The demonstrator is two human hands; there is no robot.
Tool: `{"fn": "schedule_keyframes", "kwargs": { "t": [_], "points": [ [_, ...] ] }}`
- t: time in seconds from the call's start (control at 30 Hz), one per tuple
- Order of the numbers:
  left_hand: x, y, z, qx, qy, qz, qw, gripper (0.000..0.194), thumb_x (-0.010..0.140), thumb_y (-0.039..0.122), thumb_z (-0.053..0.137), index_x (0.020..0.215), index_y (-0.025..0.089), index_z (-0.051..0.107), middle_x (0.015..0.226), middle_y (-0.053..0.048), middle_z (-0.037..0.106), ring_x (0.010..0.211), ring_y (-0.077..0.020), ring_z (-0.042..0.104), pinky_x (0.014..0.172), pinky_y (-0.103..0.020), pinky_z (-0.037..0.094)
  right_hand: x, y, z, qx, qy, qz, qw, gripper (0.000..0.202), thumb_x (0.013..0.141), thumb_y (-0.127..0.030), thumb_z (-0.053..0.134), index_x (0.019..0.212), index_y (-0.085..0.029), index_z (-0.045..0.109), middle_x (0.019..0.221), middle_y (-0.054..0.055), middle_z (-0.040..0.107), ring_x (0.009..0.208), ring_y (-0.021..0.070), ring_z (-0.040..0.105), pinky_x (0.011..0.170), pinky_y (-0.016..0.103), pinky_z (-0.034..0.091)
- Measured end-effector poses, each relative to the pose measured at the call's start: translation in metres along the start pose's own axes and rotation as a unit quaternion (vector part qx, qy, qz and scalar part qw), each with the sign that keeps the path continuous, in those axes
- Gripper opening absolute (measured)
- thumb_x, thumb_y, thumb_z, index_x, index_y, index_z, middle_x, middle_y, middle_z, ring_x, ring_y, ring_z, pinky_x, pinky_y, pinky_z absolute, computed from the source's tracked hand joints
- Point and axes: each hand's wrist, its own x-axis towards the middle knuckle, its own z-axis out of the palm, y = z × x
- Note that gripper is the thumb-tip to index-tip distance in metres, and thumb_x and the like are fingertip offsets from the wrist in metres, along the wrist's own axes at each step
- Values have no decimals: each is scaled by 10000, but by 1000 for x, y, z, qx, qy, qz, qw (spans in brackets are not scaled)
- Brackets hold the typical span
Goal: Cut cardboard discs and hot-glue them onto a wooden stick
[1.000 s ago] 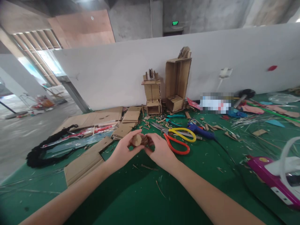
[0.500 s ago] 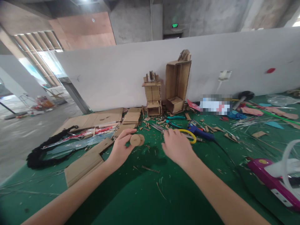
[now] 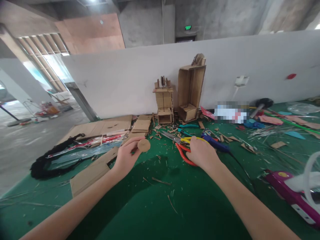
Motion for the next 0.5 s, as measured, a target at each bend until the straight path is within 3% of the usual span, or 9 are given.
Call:
{"fn": "schedule_keyframes", "kwargs": {
  "t": [0.1,0.2,0.27,0.3,0.4,0.5],
  "points": [
    [3,-2,-6,19,19,0,1000,167,857,221,493,832,172,651,1063,-87,650,915,-177,621,727,-266,514,0,-6,-4,213,-15,5,977,407,804,-569,471,887,-171,484,757,90,620,693,245,624,587,349,485],
    [7,-4,-12,39,42,-8,998,174,856,231,492,784,166,637,1048,-83,651,882,-165,616,693,-247,505,-11,-14,-11,456,-89,-97,880,495,800,-694,366,872,-211,445,746,19,548,679,178,591,600,327,524],
    [9,-5,-14,52,51,-11,997,170,854,224,493,766,164,625,1051,-85,649,876,-162,612,686,-243,499,-21,-19,-17,528,-147,-159,821,526,786,-717,368,897,-213,468,883,43,553,815,185,600,718,347,539],
    [10,-5,-15,57,52,-11,997,159,851,218,492,778,166,623,1062,-86,644,882,-163,609,686,-244,498,-26,-21,-20,523,-161,-184,817,513,794,-700,387,942,-217,477,937,53,557,863,190,592,757,351,530],
    [12,-7,-17,76,61,-8,995,122,837,195,499,829,176,619,1086,-86,635,897,-167,605,687,-251,501,-34,-27,-27,406,-176,-209,872,419,801,-629,477,899,-221,479,850,31,564,755,185,568,694,354,516],
    [12,-8,-18,93,78,5,993,108,826,180,506,809,178,613,1060,-81,644,921,-170,602,724,-260,502,-36,-32,-30,355,-164,-231,891,376,826,-597,457,891,-227,472,835,24,559,724,180,546,646,329,497]
  ]
}}
